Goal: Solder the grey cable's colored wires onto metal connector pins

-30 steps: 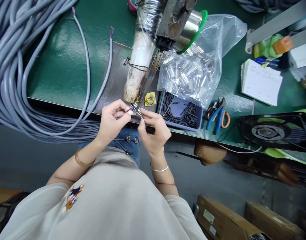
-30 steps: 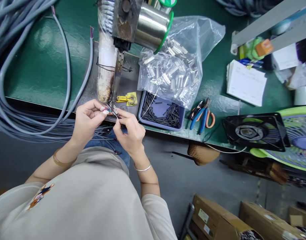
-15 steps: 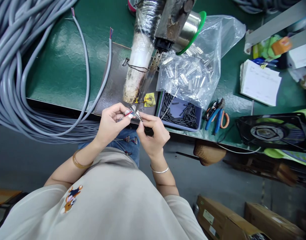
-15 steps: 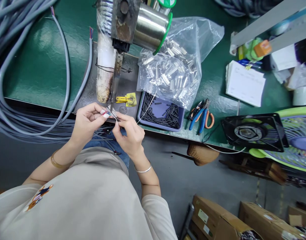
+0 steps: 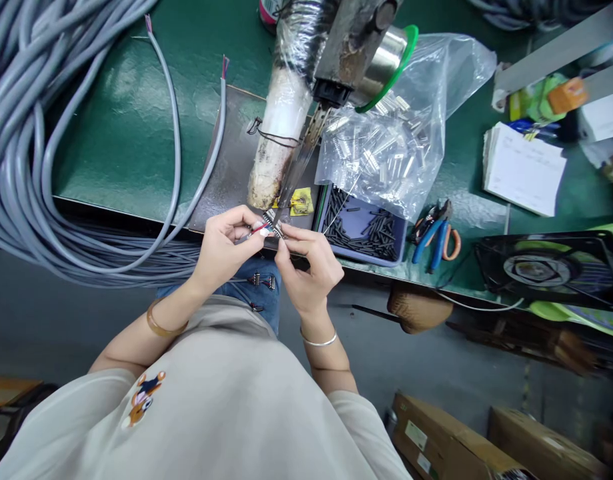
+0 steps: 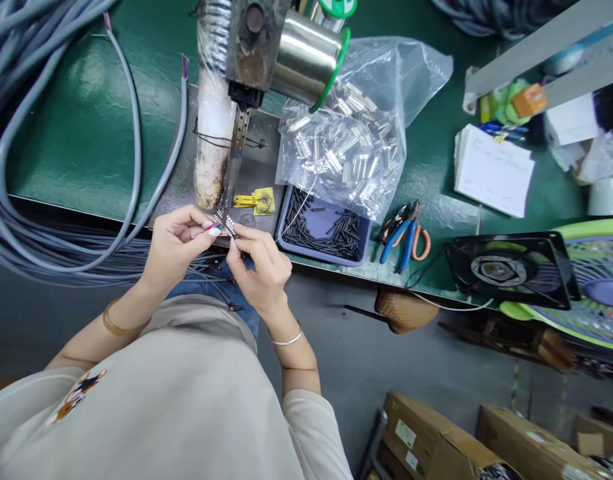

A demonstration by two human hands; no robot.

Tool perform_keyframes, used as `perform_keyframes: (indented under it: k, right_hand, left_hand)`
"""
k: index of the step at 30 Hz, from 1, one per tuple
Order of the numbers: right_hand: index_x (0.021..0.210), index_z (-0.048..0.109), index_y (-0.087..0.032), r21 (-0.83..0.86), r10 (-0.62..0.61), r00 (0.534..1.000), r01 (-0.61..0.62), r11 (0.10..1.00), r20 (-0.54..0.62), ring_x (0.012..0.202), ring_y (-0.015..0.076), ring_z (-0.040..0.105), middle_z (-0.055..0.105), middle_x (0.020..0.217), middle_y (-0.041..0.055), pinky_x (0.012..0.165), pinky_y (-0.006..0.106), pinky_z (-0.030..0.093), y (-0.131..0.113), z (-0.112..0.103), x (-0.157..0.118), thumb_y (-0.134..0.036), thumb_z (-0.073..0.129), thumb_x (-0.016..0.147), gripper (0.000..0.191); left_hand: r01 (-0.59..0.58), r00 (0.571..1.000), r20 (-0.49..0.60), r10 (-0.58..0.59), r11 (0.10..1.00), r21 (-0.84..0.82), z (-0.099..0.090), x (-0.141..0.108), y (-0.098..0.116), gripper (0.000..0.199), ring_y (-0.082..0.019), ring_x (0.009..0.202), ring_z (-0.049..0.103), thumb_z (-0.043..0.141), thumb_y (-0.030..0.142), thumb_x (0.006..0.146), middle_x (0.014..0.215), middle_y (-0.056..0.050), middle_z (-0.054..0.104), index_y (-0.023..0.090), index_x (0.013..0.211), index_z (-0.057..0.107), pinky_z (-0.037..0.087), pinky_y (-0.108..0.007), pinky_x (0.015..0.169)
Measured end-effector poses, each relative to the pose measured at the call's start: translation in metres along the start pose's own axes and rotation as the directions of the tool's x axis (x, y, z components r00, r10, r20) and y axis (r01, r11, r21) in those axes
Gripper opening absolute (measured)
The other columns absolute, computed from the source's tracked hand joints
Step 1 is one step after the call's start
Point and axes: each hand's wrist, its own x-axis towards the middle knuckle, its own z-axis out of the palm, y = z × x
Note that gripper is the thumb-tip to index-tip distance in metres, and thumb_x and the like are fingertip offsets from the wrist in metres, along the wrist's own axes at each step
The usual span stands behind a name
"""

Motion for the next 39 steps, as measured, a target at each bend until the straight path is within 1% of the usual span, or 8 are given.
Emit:
perform_keyframes:
  k: [7, 16, 20, 25, 27, 31, 34, 39]
  right_hand:
    - [0.093, 0.065, -0.021, -0.026, -0.056, 0.998, 0.055, 0.998, -0.01, 0.088, 0.014, 0.076, 0.078, 0.101, 0.0064, 0.08, 0.024, 0.063, 0.0, 0.0, 0.002, -0.003, 0.071, 0.084, 0.02]
    - [0.091, 0.059, -0.019, -0.13, -0.188, 0.982, 0.189, 0.973, 0.021, 0.084, 0.0146, 0.077, 0.079, 0.1, 0.0114, 0.071, 0.021, 0.061, 0.002, -0.003, -0.003, -0.005, 0.07, 0.085, 0.019]
    - [0.09, 0.06, -0.019, -0.06, -0.114, 0.994, 0.114, 0.992, 0.003, 0.089, 0.0144, 0.077, 0.079, 0.101, 0.0091, 0.077, 0.022, 0.062, 0.002, -0.005, -0.004, -0.002, 0.071, 0.085, 0.021]
    - [0.086, 0.062, -0.021, 0.125, 0.179, 0.983, -0.183, 0.975, 0.048, 0.087, 0.0157, 0.077, 0.078, 0.097, 0.0029, 0.074, 0.028, 0.064, -0.002, -0.006, -0.006, -0.009, 0.069, 0.089, 0.014]
    - [0.086, 0.063, -0.021, 0.103, 0.17, 0.984, -0.174, 0.979, 0.048, 0.087, 0.0154, 0.077, 0.078, 0.097, 0.0027, 0.074, 0.028, 0.064, -0.005, -0.005, -0.007, -0.009, 0.068, 0.089, 0.013]
    - [0.089, 0.063, -0.021, -0.013, 0.024, 1.0, -0.024, 1.0, 0.018, 0.089, 0.0146, 0.076, 0.079, 0.099, 0.0036, 0.078, 0.027, 0.063, -0.008, -0.001, -0.007, -0.005, 0.068, 0.088, 0.017]
    - [0.09, 0.063, -0.021, -0.004, 0.035, 0.999, -0.035, 0.999, 0.022, 0.089, 0.0144, 0.076, 0.078, 0.099, 0.0035, 0.075, 0.026, 0.063, -0.007, 0.001, -0.007, -0.006, 0.068, 0.089, 0.017]
    - [0.09, 0.063, -0.021, 0.009, 0.029, 0.999, -0.029, 1.0, 0.02, 0.091, 0.0153, 0.076, 0.078, 0.101, 0.0039, 0.078, 0.028, 0.063, -0.003, 0.002, -0.006, -0.008, 0.067, 0.09, 0.014]
  left_hand:
    - [-0.013, 1.0, 0.013, 0.013, 1.0, -0.018, -0.001, 0.001, 0.002, 0.009, -0.008, 0.067, 0.061, 0.074, 0.016, 0.069, 0.074, -0.001, 0.068, 0.014, 0.068, 0.065, 0.052, -0.017, 0.063]
    - [0.08, 0.997, 0.014, -0.079, 0.996, -0.046, 0.0, -0.001, 0.004, 0.013, -0.006, 0.059, 0.057, 0.074, 0.014, 0.067, 0.072, -0.001, 0.068, 0.013, 0.065, 0.062, 0.045, -0.014, 0.053]
    - [0.128, 0.989, 0.083, -0.122, 0.989, -0.073, -0.003, -0.004, 0.005, 0.014, -0.001, 0.045, 0.043, 0.076, 0.013, 0.07, 0.064, 0.002, 0.061, 0.013, 0.07, 0.062, 0.033, -0.012, 0.041]
    - [0.194, 0.978, 0.094, -0.185, 0.975, -0.105, -0.006, -0.011, 0.003, 0.017, -0.002, 0.041, 0.042, 0.078, 0.015, 0.07, 0.055, 0.004, 0.056, 0.013, 0.075, 0.062, 0.033, -0.013, 0.04]
    - [0.204, 0.978, 0.069, -0.197, 0.974, -0.102, -0.006, -0.013, 0.003, 0.017, -0.003, 0.04, 0.043, 0.078, 0.017, 0.071, 0.054, 0.004, 0.056, 0.013, 0.075, 0.062, 0.034, -0.013, 0.039]
    - [0.161, 0.987, 0.041, -0.157, 0.979, -0.128, -0.002, -0.013, 0.006, 0.015, -0.001, 0.04, 0.038, 0.076, 0.015, 0.07, 0.052, 0.006, 0.052, 0.013, 0.071, 0.061, 0.031, -0.013, 0.038]
    - [0.133, 0.991, 0.033, -0.129, 0.978, -0.16, 0.0, -0.012, 0.007, 0.015, 0.0, 0.041, 0.036, 0.076, 0.014, 0.069, 0.056, 0.006, 0.053, 0.013, 0.071, 0.06, 0.033, -0.012, 0.041]
    - [0.123, 0.992, -0.017, -0.126, 0.984, -0.129, 0.001, -0.011, 0.002, 0.016, -0.004, 0.056, 0.056, 0.076, 0.015, 0.068, 0.069, 0.002, 0.063, 0.014, 0.073, 0.061, 0.047, -0.014, 0.055]
